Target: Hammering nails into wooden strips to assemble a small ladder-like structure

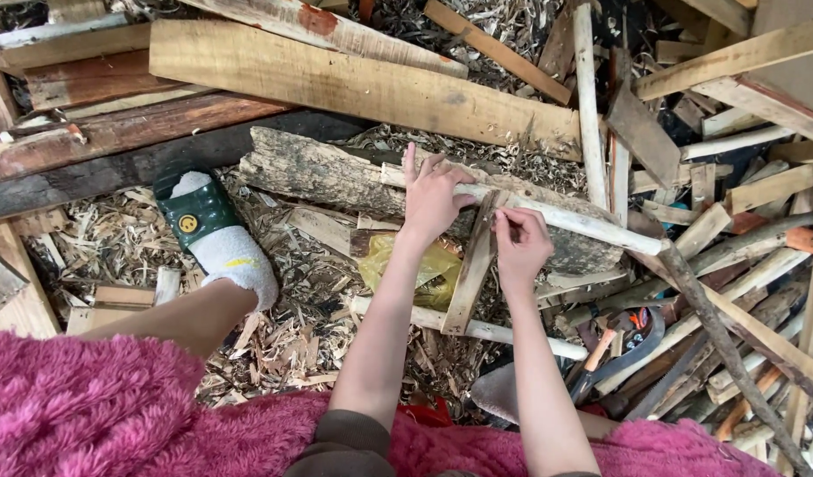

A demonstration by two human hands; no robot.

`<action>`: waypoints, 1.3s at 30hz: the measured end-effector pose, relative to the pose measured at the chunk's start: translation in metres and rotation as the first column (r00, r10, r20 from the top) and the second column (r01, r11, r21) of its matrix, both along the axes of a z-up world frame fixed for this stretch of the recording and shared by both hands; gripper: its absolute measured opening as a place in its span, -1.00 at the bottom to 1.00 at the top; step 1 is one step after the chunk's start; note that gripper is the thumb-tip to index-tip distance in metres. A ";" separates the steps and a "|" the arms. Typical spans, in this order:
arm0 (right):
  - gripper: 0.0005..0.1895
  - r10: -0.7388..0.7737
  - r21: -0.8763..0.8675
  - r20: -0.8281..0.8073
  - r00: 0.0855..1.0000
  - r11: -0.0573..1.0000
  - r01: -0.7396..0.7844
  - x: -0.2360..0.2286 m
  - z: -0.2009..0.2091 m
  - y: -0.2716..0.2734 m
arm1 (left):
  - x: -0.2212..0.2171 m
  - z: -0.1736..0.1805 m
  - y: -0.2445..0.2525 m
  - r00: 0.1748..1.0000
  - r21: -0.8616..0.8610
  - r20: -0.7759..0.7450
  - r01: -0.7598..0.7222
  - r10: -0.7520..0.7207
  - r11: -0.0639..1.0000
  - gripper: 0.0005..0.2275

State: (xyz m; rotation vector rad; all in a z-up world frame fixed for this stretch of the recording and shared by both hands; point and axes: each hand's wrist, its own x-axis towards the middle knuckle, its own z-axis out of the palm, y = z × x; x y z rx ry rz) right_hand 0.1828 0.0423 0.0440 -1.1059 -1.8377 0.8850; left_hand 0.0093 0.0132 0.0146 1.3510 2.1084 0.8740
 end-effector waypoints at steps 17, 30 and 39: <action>-0.91 -0.005 0.037 -0.013 1.000 0.999 0.005 -0.008 -0.002 0.010 | 0.000 0.004 -0.001 1.000 0.032 0.006 -0.025 0.025 0.999 -0.70; -0.90 -0.056 -0.022 -0.123 0.991 0.998 0.054 -0.007 -0.011 0.011 | 0.006 0.006 0.002 0.998 0.024 0.047 -0.053 0.052 0.998 -0.64; -0.87 -0.044 0.058 -0.088 0.995 0.997 0.049 -0.012 -0.015 0.014 | 0.000 0.016 -0.005 0.995 0.087 0.093 -0.043 0.035 0.995 -0.76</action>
